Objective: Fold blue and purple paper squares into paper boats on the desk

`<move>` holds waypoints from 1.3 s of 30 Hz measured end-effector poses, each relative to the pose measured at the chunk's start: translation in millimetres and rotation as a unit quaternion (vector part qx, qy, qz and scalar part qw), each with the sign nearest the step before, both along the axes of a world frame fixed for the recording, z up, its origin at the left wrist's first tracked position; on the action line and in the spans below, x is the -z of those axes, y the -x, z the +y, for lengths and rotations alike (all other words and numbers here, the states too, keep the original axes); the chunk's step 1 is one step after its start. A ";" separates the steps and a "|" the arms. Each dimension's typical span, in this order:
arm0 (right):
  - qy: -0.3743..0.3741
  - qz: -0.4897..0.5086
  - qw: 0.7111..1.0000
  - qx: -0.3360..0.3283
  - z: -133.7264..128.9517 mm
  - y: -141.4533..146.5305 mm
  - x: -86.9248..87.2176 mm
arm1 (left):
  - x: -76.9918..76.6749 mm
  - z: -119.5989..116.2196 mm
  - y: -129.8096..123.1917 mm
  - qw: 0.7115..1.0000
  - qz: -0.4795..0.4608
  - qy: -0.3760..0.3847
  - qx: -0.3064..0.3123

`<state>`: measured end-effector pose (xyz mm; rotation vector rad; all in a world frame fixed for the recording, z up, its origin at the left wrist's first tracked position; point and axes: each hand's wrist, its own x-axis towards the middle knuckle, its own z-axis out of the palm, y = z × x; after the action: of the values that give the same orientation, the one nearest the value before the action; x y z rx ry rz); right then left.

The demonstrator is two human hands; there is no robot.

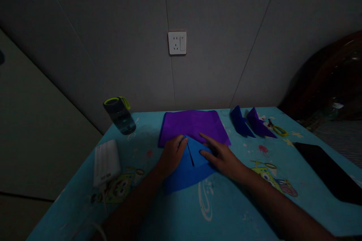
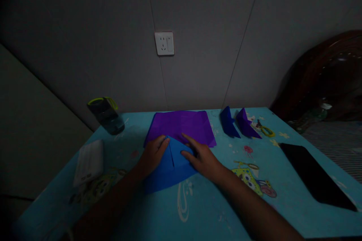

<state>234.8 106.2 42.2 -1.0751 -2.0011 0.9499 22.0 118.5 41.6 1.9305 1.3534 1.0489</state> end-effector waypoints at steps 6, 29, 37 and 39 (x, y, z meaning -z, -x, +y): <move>0.153 0.047 0.987 0.010 0.4 3.6 -5.5 | 4.4 2.7 -0.3 0.999 0.000 -0.015 -0.032; -0.159 -0.220 0.961 0.047 15.2 -13.3 20.1 | 21.6 6.7 9.2 0.962 0.262 -0.083 -0.002; -0.179 -0.310 0.933 -0.046 13.0 -15.1 10.6 | 32.3 10.1 10.5 0.931 0.299 -0.173 0.120; -0.166 -0.318 0.932 -0.058 12.9 -15.8 9.3 | 32.2 9.9 11.2 0.933 0.296 -0.144 0.141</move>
<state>250.7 119.1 32.9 -1.1714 -2.6506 0.2923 10.9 128.4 9.4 2.7172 1.1942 0.5599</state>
